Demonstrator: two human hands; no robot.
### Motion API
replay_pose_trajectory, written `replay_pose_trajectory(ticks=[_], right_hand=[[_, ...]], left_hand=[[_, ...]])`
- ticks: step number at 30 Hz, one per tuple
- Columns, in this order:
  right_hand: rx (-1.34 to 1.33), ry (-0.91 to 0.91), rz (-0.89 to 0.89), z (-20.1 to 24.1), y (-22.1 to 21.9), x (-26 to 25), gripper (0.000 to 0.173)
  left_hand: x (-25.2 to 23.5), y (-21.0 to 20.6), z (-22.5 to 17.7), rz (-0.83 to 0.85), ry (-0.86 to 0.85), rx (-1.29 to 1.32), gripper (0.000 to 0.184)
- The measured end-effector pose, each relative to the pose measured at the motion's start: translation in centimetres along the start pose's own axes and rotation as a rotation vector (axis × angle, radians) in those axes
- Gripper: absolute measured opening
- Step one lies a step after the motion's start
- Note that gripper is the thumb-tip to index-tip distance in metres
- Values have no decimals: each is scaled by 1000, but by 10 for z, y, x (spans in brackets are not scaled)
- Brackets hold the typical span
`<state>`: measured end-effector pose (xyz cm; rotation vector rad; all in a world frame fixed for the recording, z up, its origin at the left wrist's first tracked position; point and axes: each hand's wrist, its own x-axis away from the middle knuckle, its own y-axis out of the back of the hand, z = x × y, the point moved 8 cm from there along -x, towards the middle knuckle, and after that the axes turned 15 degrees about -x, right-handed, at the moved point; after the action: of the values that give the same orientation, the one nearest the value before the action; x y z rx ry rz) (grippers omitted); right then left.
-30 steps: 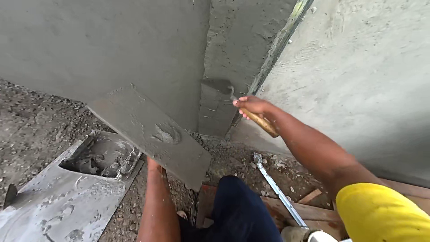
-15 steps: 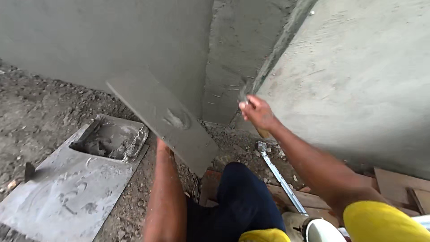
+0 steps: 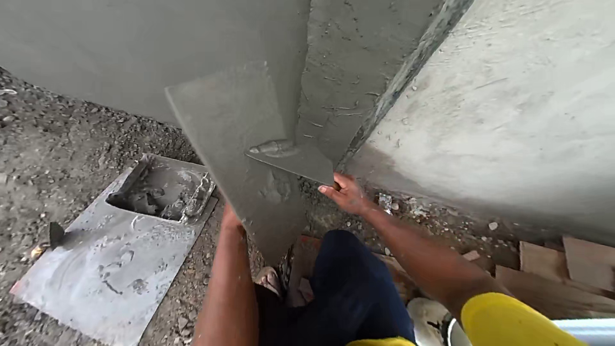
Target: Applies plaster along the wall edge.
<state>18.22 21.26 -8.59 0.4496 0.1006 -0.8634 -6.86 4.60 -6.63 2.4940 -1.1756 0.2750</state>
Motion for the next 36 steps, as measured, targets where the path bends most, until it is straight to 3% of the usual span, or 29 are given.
replay_pose_trajectory(ticks=[3, 6, 8, 11, 13, 15, 19, 21, 25, 29, 32, 36], right_hand=[[9, -141, 40, -40, 1, 8, 49], [-7, -411, 80, -105, 7, 3, 52], [-91, -541, -29, -145, 16, -7, 50], [-252, -473, -334, -147, 32, -24, 40], [-306, -400, -383, -133, 39, -30, 38], [-226, -457, -295, -134, 41, -30, 43], [74, -730, -19, -180, 45, -31, 55], [169, -884, 28, -197, 50, -27, 57], [155, -993, 7, -172, 61, -34, 58], [116, -891, -12, -111, 75, -56, 55], [54, -823, -26, -61, 88, -75, 54], [-26, -719, -61, -6, 107, -94, 47]], left_hand=[[-2, 34, 13, -136, -40, -40, 31], [-1, 65, 23, -249, -77, -75, 36], [-7, 83, 37, -298, -136, -38, 37], [-1, 93, 40, -307, -76, 32, 37], [2, 99, 47, -302, -136, 65, 39], [-4, 105, 55, -300, -219, 42, 40], [-7, 102, 46, -379, -11, -78, 38], [0, 93, 35, -335, 69, -49, 37], [5, 85, 22, -291, 100, -42, 36], [13, 80, 26, -341, 2, -93, 39], [24, 74, 13, -337, 52, -33, 38], [4, 73, 32, -322, -67, -2, 38]])
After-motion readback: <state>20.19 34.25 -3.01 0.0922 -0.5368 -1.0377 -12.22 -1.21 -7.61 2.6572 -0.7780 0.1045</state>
